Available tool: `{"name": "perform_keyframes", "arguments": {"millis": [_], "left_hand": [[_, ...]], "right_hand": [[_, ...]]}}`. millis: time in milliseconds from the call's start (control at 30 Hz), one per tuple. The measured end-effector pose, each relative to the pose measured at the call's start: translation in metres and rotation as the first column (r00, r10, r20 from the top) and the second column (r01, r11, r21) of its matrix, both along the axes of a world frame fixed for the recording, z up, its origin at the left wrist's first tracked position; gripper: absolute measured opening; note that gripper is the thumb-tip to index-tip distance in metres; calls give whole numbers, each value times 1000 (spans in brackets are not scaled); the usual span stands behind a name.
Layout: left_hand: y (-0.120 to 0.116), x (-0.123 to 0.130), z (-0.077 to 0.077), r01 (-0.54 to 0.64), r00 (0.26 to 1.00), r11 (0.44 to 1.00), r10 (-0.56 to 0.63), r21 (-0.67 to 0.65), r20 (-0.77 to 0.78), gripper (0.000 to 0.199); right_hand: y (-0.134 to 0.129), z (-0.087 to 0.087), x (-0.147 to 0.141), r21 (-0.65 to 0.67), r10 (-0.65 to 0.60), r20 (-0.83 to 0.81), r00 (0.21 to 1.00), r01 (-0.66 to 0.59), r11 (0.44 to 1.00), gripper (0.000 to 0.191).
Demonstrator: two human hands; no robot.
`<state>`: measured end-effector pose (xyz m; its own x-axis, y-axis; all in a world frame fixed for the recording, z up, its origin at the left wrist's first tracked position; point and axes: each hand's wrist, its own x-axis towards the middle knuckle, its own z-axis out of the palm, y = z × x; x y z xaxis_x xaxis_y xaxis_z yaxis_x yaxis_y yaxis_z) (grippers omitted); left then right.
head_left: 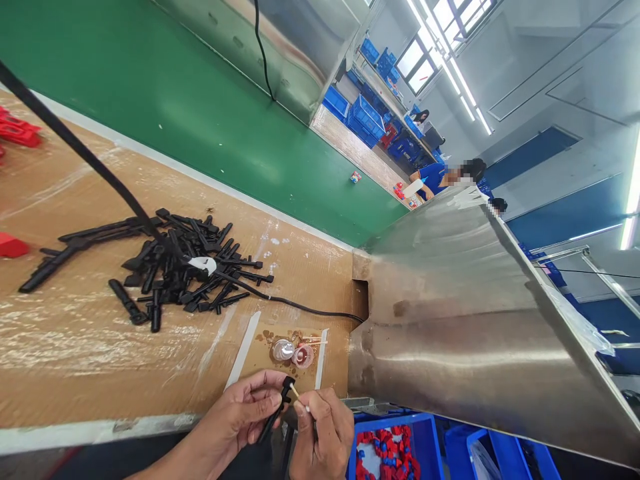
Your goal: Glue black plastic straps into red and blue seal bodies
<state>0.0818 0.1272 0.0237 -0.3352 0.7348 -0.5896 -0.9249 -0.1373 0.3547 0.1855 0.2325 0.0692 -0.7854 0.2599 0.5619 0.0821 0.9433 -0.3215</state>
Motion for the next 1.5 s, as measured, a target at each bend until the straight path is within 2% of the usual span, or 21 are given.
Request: {"name": "perform_keyframes", "arguments": {"millis": [167, 333, 433, 633, 800, 933, 1133, 1267, 1333, 1400, 1500], "left_hand": [[2, 3, -6, 6, 992, 999, -2, 32, -124, 72], [3, 4, -13, 18, 988, 999, -12, 37, -157, 74], [1, 3, -12, 15, 988, 999, -8, 45, -151, 72], [-3, 3, -12, 32, 987, 994, -15, 101, -158, 66], [-2, 4, -12, 0, 990, 995, 15, 105, -141, 63], [-3, 2, -12, 7, 993, 993, 8, 122, -118, 63], [-9, -4, -10, 64, 994, 985, -50, 160, -93, 61], [-11, -6, -10, 86, 994, 983, -74, 162, -81, 57], [-12, -6, -8, 74, 996, 984, -65, 160, -61, 57], [-13, -7, -5, 73, 997, 984, -72, 163, -13, 60], [-16, -12, 3, 83, 993, 984, -95, 156, 67, 64]], "right_hand": [[5, 11, -9, 24, 35, 62, 997, -37, 999, 30], [15, 19, -17, -71, 40, 72, 997, -35, 997, 33], [18, 16, -12, -146, 26, 71, 997, -16, 989, 32], [6, 10, -5, -74, 87, 71, 994, -82, 994, 26], [9, 15, -9, -146, 75, 43, 996, -68, 987, 26], [14, 9, -1, -172, 80, 27, 996, -75, 982, 24], [14, 6, -4, -345, -49, 10, 999, 49, 937, 28], [10, 11, -5, -193, 26, 9, 1000, -24, 981, 22], [13, 11, -3, -187, 49, -11, 999, -50, 981, 20], [18, 7, -1, -317, -11, -55, 998, -7, 948, 22], [30, -5, 2, -594, -157, -130, 979, 50, 803, 34]]}}
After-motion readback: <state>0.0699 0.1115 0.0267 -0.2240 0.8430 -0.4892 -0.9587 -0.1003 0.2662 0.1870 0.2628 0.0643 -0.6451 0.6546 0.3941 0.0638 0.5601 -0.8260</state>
